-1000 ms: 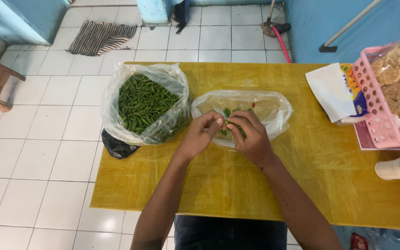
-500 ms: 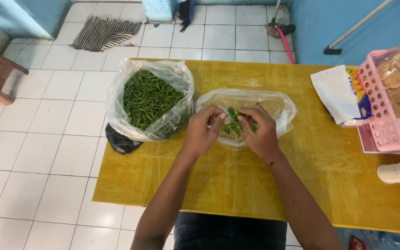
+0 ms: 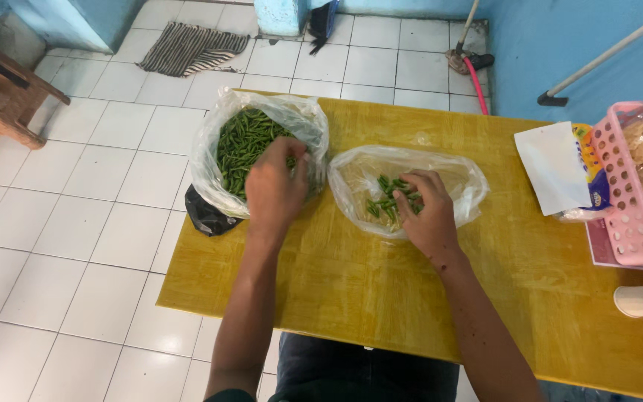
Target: The person picks green chilies from a large plastic bag and pulls off the stems by hand, placing the stems into a smaller plastic bag on a table.
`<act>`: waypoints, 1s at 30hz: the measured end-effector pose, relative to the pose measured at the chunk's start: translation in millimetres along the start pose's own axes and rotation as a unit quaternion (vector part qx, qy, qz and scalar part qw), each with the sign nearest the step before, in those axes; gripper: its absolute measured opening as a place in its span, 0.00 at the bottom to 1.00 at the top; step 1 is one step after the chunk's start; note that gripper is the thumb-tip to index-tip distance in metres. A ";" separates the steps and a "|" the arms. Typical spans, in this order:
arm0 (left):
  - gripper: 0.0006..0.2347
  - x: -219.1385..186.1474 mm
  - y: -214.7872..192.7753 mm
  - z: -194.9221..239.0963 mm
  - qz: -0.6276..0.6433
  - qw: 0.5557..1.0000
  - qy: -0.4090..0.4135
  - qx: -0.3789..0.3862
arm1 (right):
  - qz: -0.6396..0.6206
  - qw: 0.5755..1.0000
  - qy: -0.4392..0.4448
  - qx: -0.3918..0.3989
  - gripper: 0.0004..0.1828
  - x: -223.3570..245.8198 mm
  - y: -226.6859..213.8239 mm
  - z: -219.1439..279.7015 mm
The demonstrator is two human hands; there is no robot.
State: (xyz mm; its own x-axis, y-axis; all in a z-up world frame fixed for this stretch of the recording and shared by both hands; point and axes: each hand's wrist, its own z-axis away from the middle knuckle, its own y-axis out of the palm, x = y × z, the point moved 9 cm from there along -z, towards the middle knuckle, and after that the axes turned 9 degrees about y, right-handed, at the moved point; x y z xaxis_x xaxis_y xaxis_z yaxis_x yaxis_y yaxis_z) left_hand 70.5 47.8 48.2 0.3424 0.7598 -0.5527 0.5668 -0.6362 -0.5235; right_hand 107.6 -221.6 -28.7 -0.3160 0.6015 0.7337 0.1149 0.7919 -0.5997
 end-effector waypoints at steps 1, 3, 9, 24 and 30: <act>0.05 12.4 -6.3 -3.7 -0.035 0.999 -0.007 -0.002 | -0.002 1.000 -0.001 0.000 0.16 -0.4 0.3 -0.9; 0.04 35.6 -15.6 -12.5 -0.108 0.994 -0.010 -0.017 | 0.009 1.000 -0.005 0.018 0.15 -1.2 3.9 -1.4; 0.06 97.6 -0.3 -38.1 -0.223 0.974 -0.043 0.021 | -0.005 1.000 -0.010 0.008 0.12 1.6 -0.9 1.2; 0.07 107.5 21.6 -33.0 -0.251 0.964 -0.089 0.009 | -0.048 0.998 -0.040 0.015 0.07 3.9 -1.0 1.6; 0.04 36.5 15.0 -10.2 -0.100 0.992 -0.015 -0.082 | -0.065 0.997 -0.041 0.024 0.08 0.1 2.8 1.6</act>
State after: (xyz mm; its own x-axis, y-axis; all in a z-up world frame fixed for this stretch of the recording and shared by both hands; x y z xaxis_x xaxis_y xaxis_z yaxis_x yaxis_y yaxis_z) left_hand 99.1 67.4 26.7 0.1903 0.8624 -0.4690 0.7362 -0.4414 -0.5130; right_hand 106.4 -219.5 -30.9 -0.4010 0.4825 0.7787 0.0239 0.8553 -0.5176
